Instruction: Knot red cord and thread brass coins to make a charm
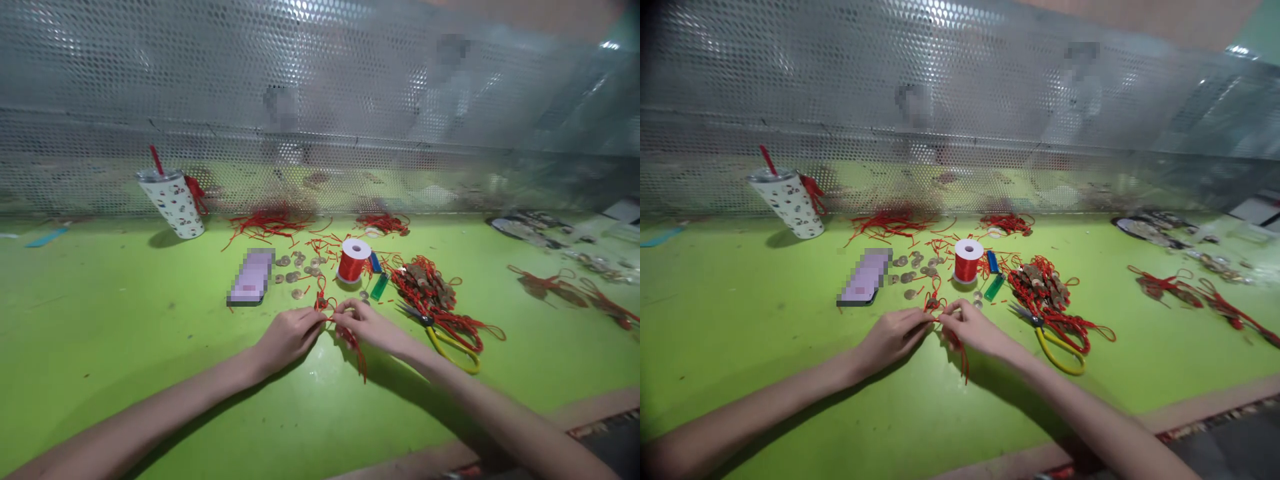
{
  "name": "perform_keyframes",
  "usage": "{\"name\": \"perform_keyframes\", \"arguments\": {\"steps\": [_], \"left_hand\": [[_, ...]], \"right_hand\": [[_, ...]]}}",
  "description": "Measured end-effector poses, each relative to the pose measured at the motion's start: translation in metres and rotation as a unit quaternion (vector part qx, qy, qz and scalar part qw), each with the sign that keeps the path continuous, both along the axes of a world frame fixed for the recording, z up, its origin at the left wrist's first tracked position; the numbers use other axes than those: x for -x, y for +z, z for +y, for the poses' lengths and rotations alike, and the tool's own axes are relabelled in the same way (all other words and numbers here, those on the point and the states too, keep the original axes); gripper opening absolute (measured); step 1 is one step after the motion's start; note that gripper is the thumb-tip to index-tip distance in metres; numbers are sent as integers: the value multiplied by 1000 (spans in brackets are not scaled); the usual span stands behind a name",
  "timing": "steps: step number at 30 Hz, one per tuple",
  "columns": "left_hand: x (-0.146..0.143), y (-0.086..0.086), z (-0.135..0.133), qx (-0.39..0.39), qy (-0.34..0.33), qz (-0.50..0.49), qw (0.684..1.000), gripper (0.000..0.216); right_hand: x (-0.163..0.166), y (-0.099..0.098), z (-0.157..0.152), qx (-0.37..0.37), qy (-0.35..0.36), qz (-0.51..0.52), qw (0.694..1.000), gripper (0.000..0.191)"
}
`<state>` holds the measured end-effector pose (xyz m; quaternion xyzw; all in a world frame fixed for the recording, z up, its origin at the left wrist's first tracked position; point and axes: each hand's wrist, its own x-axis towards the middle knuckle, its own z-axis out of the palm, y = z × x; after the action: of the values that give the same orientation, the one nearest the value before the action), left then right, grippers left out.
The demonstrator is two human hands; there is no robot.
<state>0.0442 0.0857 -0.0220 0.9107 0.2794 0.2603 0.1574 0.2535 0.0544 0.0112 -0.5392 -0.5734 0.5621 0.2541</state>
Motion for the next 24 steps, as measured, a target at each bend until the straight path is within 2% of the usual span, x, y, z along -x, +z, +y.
{"name": "perform_keyframes", "arguments": {"steps": [4,8,11,15,21,24], "left_hand": [[2,-3,-1,-18,5,0,1000,27],[3,-3,-2,-12,5,-10,1000,26],[4,-2,-4,2,9,-28,1000,26],[5,0,-9,13,23,-54,998,26],[6,-1,-14,-104,22,-6,994,27],[7,1,-14,-137,28,-17,990,22]], "right_hand": [[-4,4,8,71,80,17,994,33],[-2,-2,14,59,116,46,990,33],[0,-9,17,26,107,55,992,31],[2,-17,15,26,76,57,995,27],[9,-19,9,1,39,61,997,27],[11,-21,9,-4,17,62,998,24]]}}
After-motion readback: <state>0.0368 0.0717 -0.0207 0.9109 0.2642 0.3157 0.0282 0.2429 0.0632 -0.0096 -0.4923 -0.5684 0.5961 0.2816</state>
